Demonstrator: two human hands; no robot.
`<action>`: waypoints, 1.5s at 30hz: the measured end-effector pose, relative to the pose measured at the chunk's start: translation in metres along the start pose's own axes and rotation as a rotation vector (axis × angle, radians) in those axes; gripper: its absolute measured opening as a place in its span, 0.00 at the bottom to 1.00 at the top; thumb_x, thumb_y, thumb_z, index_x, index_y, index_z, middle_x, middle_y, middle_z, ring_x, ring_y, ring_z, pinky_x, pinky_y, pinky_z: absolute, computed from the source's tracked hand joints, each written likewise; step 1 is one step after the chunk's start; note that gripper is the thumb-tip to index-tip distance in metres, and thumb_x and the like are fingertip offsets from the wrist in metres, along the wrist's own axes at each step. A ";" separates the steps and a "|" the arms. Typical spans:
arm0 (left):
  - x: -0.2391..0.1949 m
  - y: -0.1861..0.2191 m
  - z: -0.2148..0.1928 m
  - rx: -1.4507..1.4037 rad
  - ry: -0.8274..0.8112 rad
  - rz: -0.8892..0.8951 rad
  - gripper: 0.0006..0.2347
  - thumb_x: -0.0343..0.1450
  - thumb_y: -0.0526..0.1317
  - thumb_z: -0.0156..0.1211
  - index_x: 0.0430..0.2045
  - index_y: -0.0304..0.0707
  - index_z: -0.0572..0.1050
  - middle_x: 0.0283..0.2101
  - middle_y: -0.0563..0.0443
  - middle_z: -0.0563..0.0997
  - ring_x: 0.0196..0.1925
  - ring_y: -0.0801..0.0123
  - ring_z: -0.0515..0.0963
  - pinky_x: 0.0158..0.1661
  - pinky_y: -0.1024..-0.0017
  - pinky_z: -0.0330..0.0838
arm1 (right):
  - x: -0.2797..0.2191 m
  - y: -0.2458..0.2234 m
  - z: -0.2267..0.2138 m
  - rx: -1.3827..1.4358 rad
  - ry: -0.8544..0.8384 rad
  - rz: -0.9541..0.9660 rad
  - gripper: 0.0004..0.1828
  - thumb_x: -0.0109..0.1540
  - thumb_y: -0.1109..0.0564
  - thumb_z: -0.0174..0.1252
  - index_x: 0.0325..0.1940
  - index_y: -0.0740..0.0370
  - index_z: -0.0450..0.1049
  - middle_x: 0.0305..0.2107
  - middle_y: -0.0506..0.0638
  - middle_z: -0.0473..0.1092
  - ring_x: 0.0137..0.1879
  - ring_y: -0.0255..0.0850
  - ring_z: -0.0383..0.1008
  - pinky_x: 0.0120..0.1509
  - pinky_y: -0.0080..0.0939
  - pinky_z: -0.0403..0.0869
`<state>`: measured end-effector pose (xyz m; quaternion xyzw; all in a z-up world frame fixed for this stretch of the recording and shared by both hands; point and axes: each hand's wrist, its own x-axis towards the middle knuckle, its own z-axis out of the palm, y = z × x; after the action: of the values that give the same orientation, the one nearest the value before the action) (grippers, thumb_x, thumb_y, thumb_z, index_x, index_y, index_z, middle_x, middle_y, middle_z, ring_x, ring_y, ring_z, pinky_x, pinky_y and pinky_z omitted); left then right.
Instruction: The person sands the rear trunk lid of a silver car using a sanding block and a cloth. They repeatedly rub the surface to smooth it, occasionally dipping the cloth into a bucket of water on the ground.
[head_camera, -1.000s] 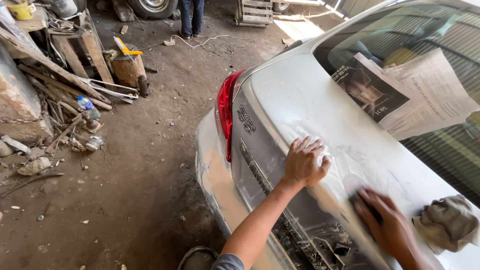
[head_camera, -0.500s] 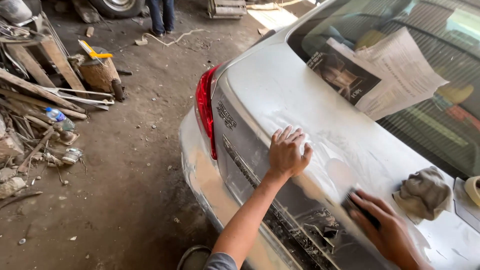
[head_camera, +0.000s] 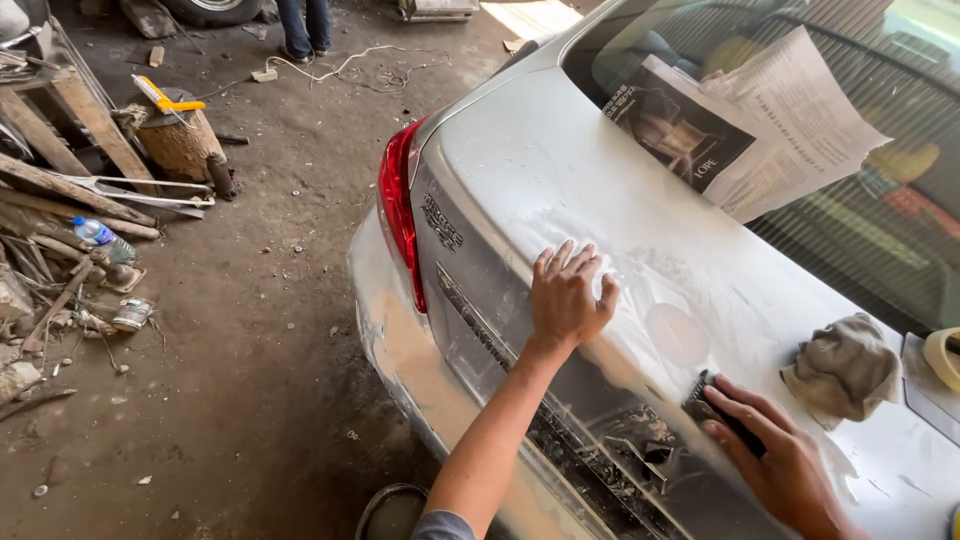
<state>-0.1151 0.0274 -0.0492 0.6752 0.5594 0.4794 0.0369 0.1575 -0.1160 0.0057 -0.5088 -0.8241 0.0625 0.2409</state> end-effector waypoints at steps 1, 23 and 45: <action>0.002 0.000 -0.002 0.004 0.002 0.000 0.21 0.72 0.48 0.45 0.46 0.34 0.82 0.60 0.43 0.79 0.68 0.48 0.72 0.70 0.50 0.53 | 0.017 0.009 0.008 0.003 0.001 -0.003 0.25 0.60 0.48 0.61 0.61 0.52 0.77 0.61 0.53 0.72 0.62 0.50 0.75 0.62 0.49 0.74; -0.004 -0.002 -0.005 -0.027 0.055 0.001 0.20 0.71 0.46 0.45 0.45 0.33 0.82 0.60 0.42 0.80 0.69 0.49 0.73 0.72 0.52 0.54 | 0.086 -0.006 0.028 -0.025 0.008 -0.060 0.22 0.64 0.48 0.56 0.62 0.56 0.76 0.62 0.53 0.71 0.62 0.52 0.75 0.62 0.51 0.75; -0.005 -0.004 -0.004 -0.039 0.013 -0.026 0.22 0.72 0.48 0.44 0.46 0.32 0.82 0.60 0.41 0.80 0.69 0.47 0.72 0.71 0.54 0.52 | 0.106 0.027 0.032 -0.060 -0.014 -0.036 0.24 0.62 0.47 0.59 0.62 0.51 0.76 0.63 0.49 0.71 0.63 0.51 0.74 0.63 0.49 0.74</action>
<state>-0.1204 0.0232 -0.0527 0.6641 0.5587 0.4940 0.0528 0.1256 -0.0067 0.0035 -0.5003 -0.8365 0.0368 0.2205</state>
